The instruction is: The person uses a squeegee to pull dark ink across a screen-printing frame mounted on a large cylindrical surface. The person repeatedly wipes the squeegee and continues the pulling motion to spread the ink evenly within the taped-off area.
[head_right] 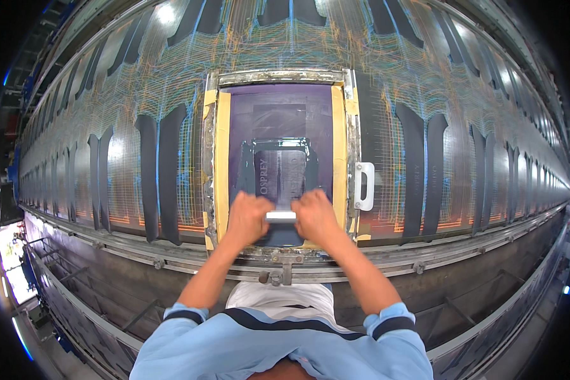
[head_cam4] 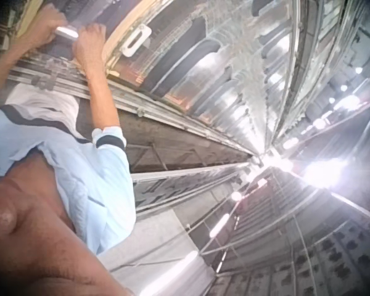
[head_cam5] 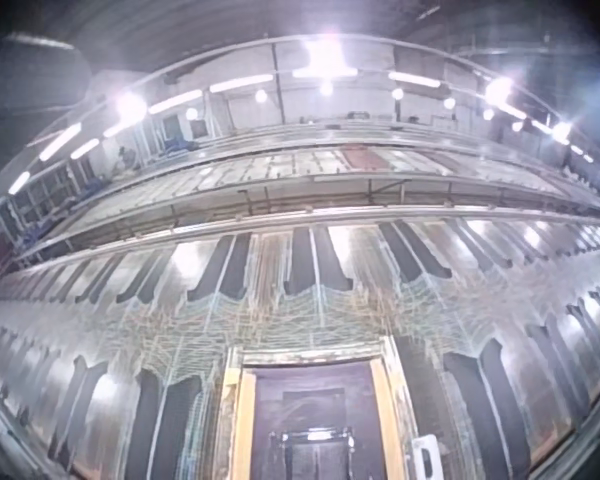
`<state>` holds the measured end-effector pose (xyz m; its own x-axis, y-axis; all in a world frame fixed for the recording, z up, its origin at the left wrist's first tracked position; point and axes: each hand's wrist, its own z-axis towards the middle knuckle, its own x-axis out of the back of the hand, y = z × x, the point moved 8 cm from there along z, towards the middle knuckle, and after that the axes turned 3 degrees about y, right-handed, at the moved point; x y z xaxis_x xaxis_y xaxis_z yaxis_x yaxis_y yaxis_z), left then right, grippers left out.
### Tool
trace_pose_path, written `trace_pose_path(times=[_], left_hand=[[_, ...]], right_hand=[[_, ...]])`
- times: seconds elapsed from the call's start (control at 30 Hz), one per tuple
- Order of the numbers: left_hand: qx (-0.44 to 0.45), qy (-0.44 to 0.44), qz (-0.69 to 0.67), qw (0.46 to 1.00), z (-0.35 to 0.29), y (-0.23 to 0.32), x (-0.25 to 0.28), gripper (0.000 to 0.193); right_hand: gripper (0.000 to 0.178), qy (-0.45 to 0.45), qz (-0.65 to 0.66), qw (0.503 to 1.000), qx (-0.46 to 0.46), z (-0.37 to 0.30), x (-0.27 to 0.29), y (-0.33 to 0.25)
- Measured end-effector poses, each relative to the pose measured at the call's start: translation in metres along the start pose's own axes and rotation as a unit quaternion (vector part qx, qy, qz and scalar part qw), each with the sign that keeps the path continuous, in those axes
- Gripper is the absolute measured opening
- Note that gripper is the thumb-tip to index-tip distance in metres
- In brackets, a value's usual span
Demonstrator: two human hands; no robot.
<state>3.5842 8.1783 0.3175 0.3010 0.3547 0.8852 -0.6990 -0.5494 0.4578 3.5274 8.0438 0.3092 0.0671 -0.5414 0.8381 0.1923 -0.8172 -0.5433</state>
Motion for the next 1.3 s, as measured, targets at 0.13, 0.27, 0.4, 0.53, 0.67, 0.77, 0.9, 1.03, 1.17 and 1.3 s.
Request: trace_pose_path(times=[0.13,0.27,0.4,0.53,0.67,0.77,0.9,1.03,1.17,1.3], left_hand=[[-0.007,-0.052,-0.006,0.999,0.003,0.008,0.004,0.019],[-0.033,-0.003,0.058,0.998,0.086,-0.029,0.023,0.011],[0.001,-0.013,0.039,0.999,0.145,-0.068,0.023,0.01],[0.006,-0.001,0.033,0.999,0.141,-0.074,0.016,0.011],[-0.008,0.033,0.02,0.999,0.132,-0.067,0.019,0.012],[-0.015,0.032,0.033,0.999,0.091,-0.047,0.011,0.014],[-0.019,0.018,0.019,0.999,0.0,0.0,-0.001,0.022],[-0.016,0.062,0.025,0.998,-0.028,0.015,0.01,0.033],[-0.007,0.034,0.032,0.999,-0.028,0.017,0.013,0.037],[-0.005,0.02,0.039,0.999,-0.034,0.011,-0.005,0.035]], right_hand=[[0.036,-0.046,-0.002,0.999,-0.01,-0.006,-0.005,0.002],[0.024,-0.006,-0.07,0.998,-0.005,0.076,0.028,0.045],[0.019,-0.024,-0.057,0.998,-0.034,0.137,0.035,0.085],[0.019,-0.025,-0.008,0.998,-0.053,0.139,0.027,0.09],[0.017,0.026,-0.001,0.999,-0.025,0.13,0.037,0.073],[0.023,0.002,-0.005,0.999,-0.037,0.089,0.023,0.051],[0.034,-0.022,0.017,0.999,-0.029,-0.002,-0.005,-0.001],[0.04,0.068,0.146,0.981,-0.106,-0.007,0.041,0.01],[0.037,0.337,-0.012,0.891,-0.303,-0.036,0.083,0.13],[0.026,0.291,0.043,0.866,-0.404,-0.057,0.045,0.193]])
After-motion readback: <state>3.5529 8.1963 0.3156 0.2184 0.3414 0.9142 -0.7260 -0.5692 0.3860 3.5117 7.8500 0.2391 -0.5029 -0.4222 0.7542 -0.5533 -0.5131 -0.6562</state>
